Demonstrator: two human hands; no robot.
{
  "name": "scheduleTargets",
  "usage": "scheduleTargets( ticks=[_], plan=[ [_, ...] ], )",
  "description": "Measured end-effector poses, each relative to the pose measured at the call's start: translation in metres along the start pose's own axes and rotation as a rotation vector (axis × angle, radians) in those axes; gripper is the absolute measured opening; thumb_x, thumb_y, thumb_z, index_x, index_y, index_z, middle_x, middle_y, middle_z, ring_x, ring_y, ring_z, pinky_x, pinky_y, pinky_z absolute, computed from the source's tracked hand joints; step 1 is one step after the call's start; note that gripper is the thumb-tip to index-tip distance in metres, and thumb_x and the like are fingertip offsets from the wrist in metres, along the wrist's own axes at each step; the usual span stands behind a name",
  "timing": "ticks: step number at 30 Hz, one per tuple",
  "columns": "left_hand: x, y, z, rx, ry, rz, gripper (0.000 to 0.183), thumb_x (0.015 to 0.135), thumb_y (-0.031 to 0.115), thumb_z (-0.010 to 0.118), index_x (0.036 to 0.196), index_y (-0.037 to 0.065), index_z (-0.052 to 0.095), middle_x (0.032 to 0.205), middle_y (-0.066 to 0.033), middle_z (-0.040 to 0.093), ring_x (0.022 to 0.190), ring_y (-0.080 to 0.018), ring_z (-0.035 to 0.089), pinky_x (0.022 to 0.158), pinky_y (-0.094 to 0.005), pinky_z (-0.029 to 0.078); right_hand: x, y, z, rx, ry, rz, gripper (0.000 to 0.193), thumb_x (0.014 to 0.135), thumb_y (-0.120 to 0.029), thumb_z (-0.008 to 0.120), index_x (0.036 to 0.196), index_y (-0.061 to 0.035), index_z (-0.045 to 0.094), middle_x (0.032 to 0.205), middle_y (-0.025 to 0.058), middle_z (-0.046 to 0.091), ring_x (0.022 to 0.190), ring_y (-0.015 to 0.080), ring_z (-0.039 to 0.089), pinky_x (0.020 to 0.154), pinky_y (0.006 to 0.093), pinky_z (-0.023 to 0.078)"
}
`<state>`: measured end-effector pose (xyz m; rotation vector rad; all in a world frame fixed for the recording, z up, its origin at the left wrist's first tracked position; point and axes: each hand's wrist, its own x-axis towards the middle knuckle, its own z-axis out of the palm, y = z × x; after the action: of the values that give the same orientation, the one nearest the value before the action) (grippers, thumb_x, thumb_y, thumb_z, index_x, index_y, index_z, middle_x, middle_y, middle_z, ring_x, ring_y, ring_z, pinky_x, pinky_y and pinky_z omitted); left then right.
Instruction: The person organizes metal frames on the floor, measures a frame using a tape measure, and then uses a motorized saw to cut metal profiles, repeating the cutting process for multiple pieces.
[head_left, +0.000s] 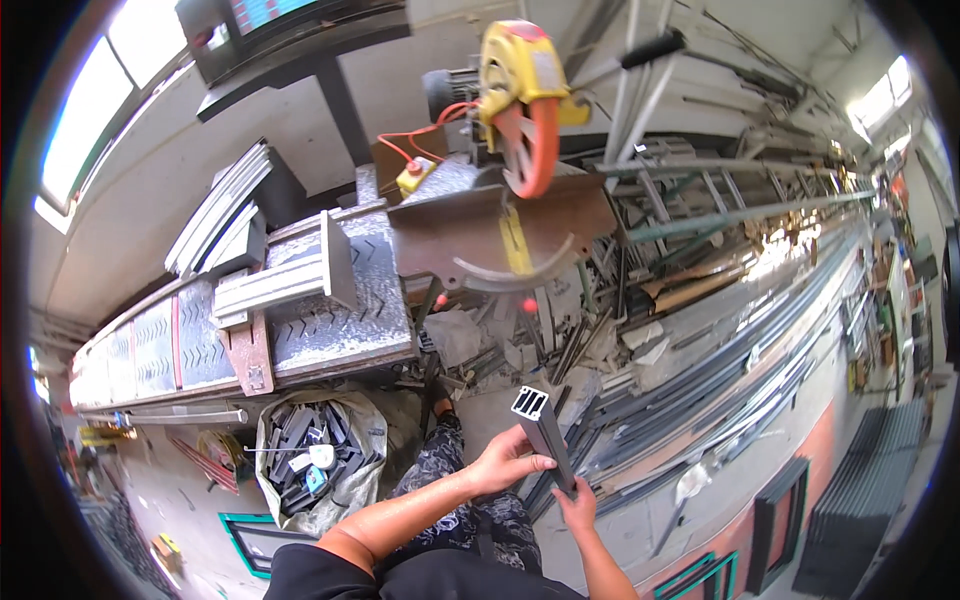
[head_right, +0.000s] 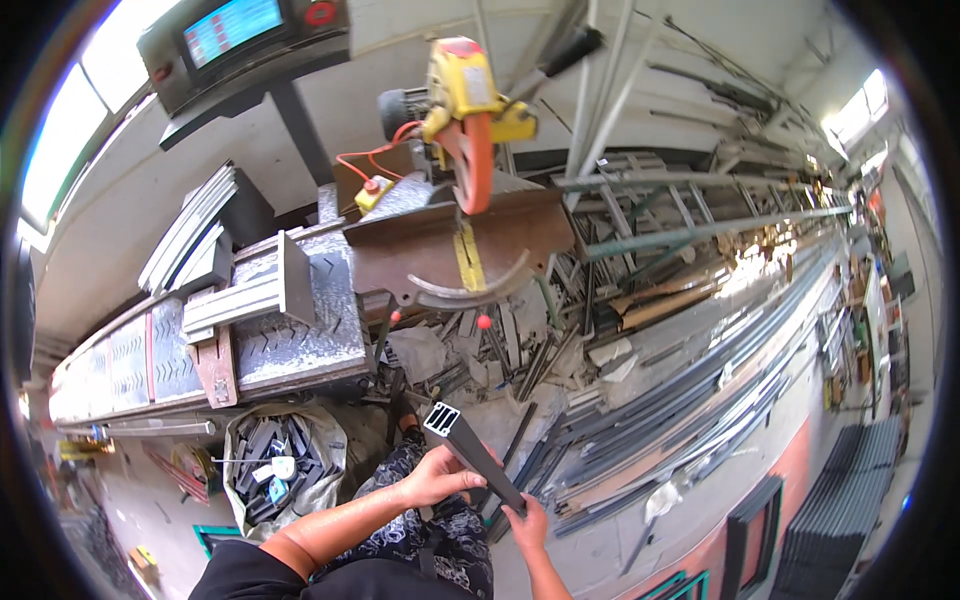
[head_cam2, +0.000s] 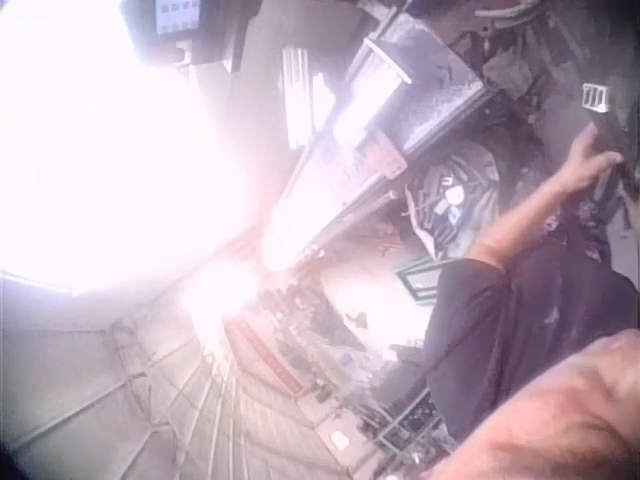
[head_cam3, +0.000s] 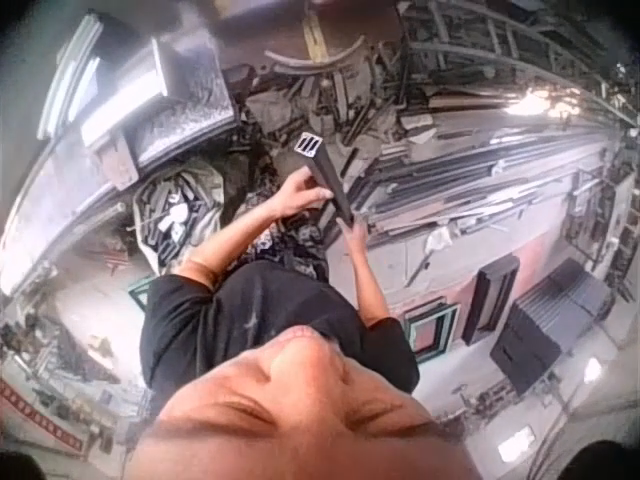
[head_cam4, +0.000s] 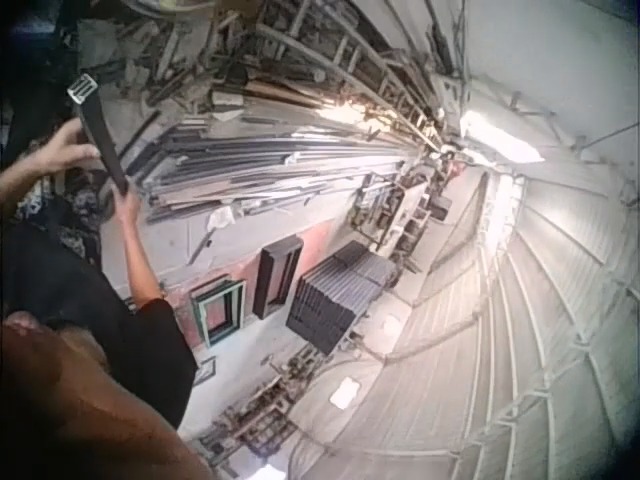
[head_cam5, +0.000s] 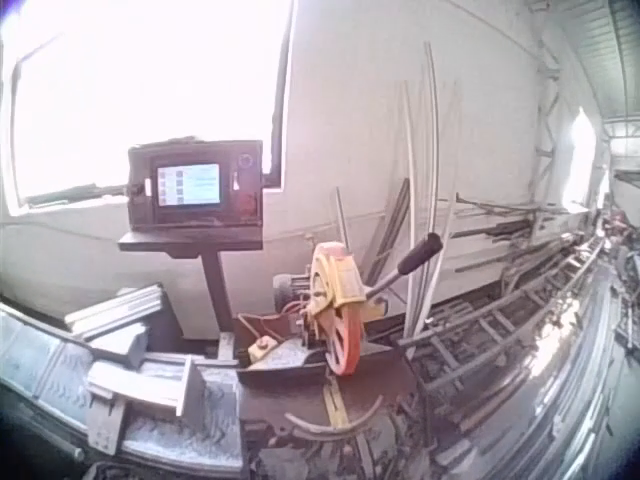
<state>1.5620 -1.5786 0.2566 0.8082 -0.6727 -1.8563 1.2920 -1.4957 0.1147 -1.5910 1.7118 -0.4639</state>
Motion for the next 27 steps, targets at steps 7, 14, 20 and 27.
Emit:
scheduleTargets(
  ticks=[7, 14, 20, 27],
  plan=[
    [0.013, 0.067, -0.086, 0.027, 0.116, 0.196, 0.040, 0.087, 0.011, 0.067, 0.120, 0.002, 0.047, 0.108, -0.0027, 0.057, 0.102, -0.0136, 0.055, 0.091, -0.0316, 0.046, 0.078, -0.107, -0.006, -0.157, -0.249, -0.041, 0.044, 0.071, -0.025, 0.079, 0.104, -0.0029, 0.060, 0.086, 0.0131, 0.064, 0.080, 0.0263, 0.062, 0.074, 0.0342, 0.048],
    [0.049, 0.088, -0.212, -0.427, 0.659, 0.000, 0.019, 0.094, 0.019, 0.057, 0.109, 0.010, 0.049, 0.094, -0.0007, 0.056, 0.087, -0.0157, 0.055, 0.081, -0.0393, 0.049, 0.151, -0.194, -0.033, -0.404, -0.229, -0.355, 0.042, 0.072, -0.026, 0.075, 0.107, -0.0076, 0.061, 0.095, 0.0124, 0.063, 0.092, 0.0314, 0.059, 0.079, 0.0384, 0.049],
    [0.099, 0.084, -0.276, -0.739, 0.715, 0.081, 0.031, 0.093, 0.022, 0.059, 0.115, 0.008, 0.045, 0.114, -0.0100, 0.057, 0.108, -0.0273, 0.055, 0.096, -0.0507, 0.044, 0.287, -0.254, -0.032, -0.857, -0.260, -0.597, 0.042, 0.073, -0.023, 0.073, 0.109, -0.0087, 0.057, 0.097, 0.0108, 0.059, 0.097, 0.0300, 0.054, 0.081, 0.0399, 0.047],
    [0.163, 0.078, -0.364, -0.933, 0.761, 0.141, 0.039, 0.091, 0.030, 0.059, 0.117, 0.002, 0.052, 0.120, -0.0163, 0.057, 0.115, -0.0322, 0.052, 0.105, -0.0498, 0.038, 0.444, -0.319, 0.021, -1.015, -0.371, -0.681, 0.039, 0.071, -0.015, 0.071, 0.106, -0.0097, 0.056, 0.106, 0.0130, 0.057, 0.105, 0.0307, 0.053, 0.089, 0.0405, 0.044]
  ],
)
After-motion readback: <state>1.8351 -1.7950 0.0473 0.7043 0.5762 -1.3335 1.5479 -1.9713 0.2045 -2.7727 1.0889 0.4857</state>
